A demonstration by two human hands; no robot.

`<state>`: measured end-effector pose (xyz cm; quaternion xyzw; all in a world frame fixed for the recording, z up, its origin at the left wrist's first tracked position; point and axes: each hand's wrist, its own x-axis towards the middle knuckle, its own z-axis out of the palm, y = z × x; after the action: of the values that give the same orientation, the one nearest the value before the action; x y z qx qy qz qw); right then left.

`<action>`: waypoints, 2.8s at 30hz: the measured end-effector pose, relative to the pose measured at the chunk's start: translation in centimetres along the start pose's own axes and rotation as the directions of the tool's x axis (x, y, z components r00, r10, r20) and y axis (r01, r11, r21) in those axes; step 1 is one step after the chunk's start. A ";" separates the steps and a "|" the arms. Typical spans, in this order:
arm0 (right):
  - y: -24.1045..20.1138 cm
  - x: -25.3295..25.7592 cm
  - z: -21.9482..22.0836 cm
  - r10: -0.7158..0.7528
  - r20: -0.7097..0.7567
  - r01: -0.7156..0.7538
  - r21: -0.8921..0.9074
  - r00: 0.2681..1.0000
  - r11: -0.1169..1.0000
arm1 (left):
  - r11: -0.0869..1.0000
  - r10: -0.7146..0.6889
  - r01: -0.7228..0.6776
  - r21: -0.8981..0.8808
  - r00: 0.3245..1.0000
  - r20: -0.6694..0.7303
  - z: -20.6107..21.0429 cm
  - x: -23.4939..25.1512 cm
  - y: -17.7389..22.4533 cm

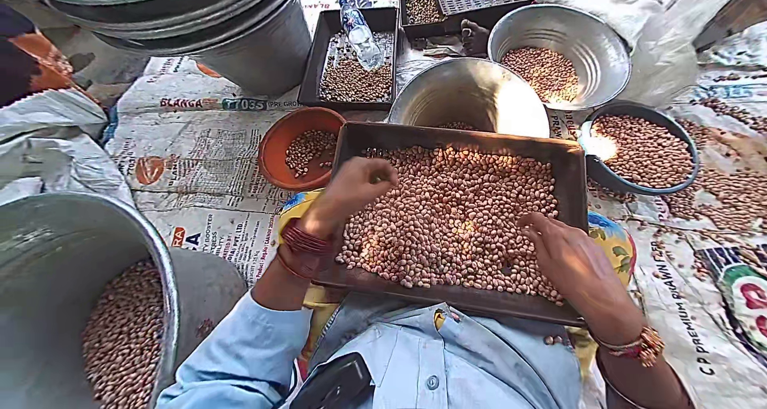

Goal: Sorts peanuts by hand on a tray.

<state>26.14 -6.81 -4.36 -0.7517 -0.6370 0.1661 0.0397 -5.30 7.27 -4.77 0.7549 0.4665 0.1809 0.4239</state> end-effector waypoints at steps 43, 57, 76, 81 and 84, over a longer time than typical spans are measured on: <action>-3.2 12.2 2.0 -0.182 -0.251 0.310 0.756 0.951 0.577 | 0.896 0.178 -0.147 0.419 0.983 -0.036 7.0 5.9 -1.7; 4.0 -2.2 3.7 -0.061 -0.118 0.107 0.434 0.991 0.895 | 0.979 0.166 -0.194 0.065 0.938 0.303 8.5 1.2 0.9; 2.1 -3.7 7.0 -0.195 0.029 0.190 0.130 0.980 0.973 | 0.986 0.158 -0.131 -0.104 0.935 0.317 8.3 0.3 0.3; 2.6 -3.0 5.9 -0.140 0.156 0.100 0.240 0.978 0.966 | 0.940 0.328 -0.324 -0.106 0.775 0.540 11.8 -1.8 1.6; 4.4 -2.9 5.3 -0.091 -0.006 0.083 0.471 0.996 0.878 | 0.866 0.396 -0.498 0.043 0.736 0.550 13.4 -2.2 1.7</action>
<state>28.28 -11.24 -9.94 -0.6887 -0.6112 0.3200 0.2229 3.50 -1.26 -10.84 0.9012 0.1520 0.0207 0.4053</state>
